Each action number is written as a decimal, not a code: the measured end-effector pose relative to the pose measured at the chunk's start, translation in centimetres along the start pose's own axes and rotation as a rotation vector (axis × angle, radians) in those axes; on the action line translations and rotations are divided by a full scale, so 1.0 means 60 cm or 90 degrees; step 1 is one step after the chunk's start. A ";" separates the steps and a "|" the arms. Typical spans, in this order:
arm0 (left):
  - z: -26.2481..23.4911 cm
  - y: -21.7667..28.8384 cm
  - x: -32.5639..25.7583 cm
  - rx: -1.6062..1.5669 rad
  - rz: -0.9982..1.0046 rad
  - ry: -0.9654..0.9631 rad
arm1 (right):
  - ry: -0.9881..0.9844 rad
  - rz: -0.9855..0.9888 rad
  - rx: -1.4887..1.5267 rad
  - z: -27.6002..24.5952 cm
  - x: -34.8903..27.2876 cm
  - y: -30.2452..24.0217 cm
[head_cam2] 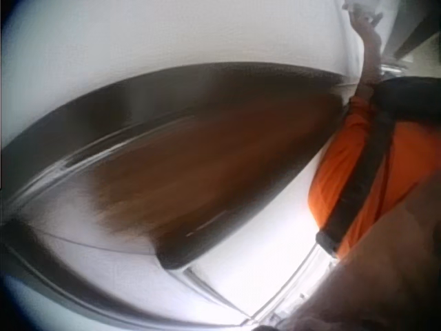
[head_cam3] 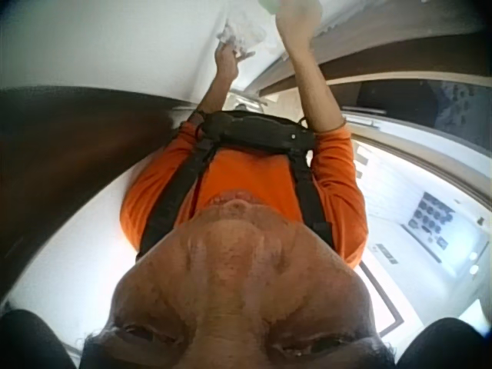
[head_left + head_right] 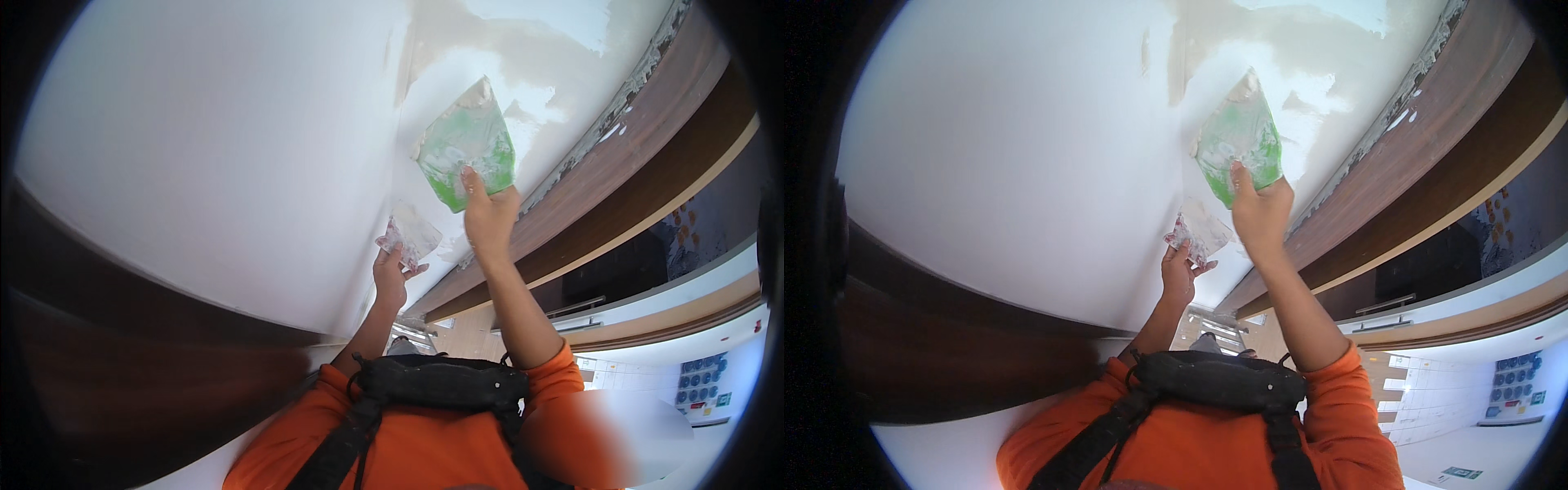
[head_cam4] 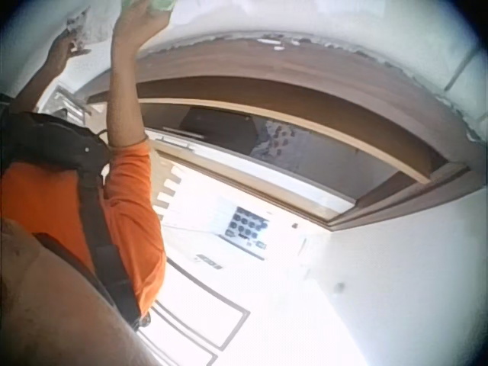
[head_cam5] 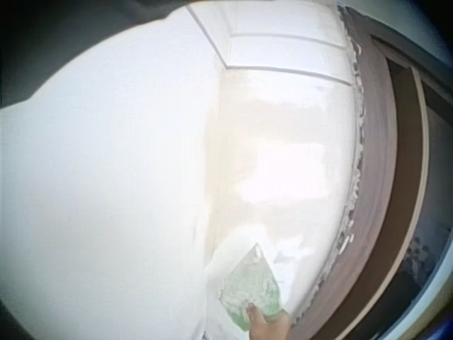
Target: The person applies white plaster to a wall using a green trowel and a smaller scraper. They repeatedly scoop plaster from a bucket and spread it along the wall surface, smoothing the material in multiple passes.
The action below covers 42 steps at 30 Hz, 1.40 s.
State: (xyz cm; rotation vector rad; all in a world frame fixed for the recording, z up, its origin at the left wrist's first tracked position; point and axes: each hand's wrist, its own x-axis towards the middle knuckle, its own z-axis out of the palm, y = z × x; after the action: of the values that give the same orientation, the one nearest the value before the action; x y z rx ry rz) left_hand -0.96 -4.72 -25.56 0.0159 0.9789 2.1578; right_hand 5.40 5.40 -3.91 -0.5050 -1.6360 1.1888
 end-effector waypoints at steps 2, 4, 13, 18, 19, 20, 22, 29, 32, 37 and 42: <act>-0.006 -0.011 0.004 0.013 -0.009 0.021 | 0.038 -0.071 -0.070 0.029 -0.001 0.015; -0.014 -0.036 -0.001 0.043 -0.046 0.056 | 0.078 -0.168 -0.197 0.068 0.005 0.031; -0.040 -0.069 -0.014 0.118 -0.077 0.054 | 0.009 -0.224 -0.157 0.179 0.025 -0.009; -0.025 -0.066 -0.012 0.072 -0.076 0.042 | -0.100 -0.238 -0.134 0.022 0.008 -0.060; -0.026 -0.064 -0.015 0.068 -0.074 0.034 | -0.089 -0.347 -0.235 -0.002 0.016 -0.076; -0.027 -0.063 -0.017 0.073 -0.083 0.028 | -0.076 -0.426 -0.389 -0.025 0.026 -0.094; -0.028 -0.062 -0.021 0.074 -0.088 0.011 | -0.042 -0.540 -0.603 -0.037 0.050 -0.126; -0.018 -0.058 -0.023 0.072 -0.080 0.007 | -0.037 -0.640 -0.859 0.063 0.107 -0.079; -0.016 -0.052 -0.021 0.066 -0.067 0.007 | -0.080 -0.663 -0.908 0.086 0.076 0.019; -0.016 -0.048 -0.020 0.065 -0.071 0.011 | -0.126 -0.652 -0.970 0.086 0.004 0.143; -0.010 -0.048 -0.021 0.075 -0.062 0.026 | -0.281 -0.539 -0.891 0.055 -0.019 0.060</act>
State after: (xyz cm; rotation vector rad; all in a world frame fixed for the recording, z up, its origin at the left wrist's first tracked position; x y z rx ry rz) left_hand 1.58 -4.73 -27.50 -0.0196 1.1066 2.0172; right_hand 2.18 4.54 -7.65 -0.2737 -2.5253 -0.6553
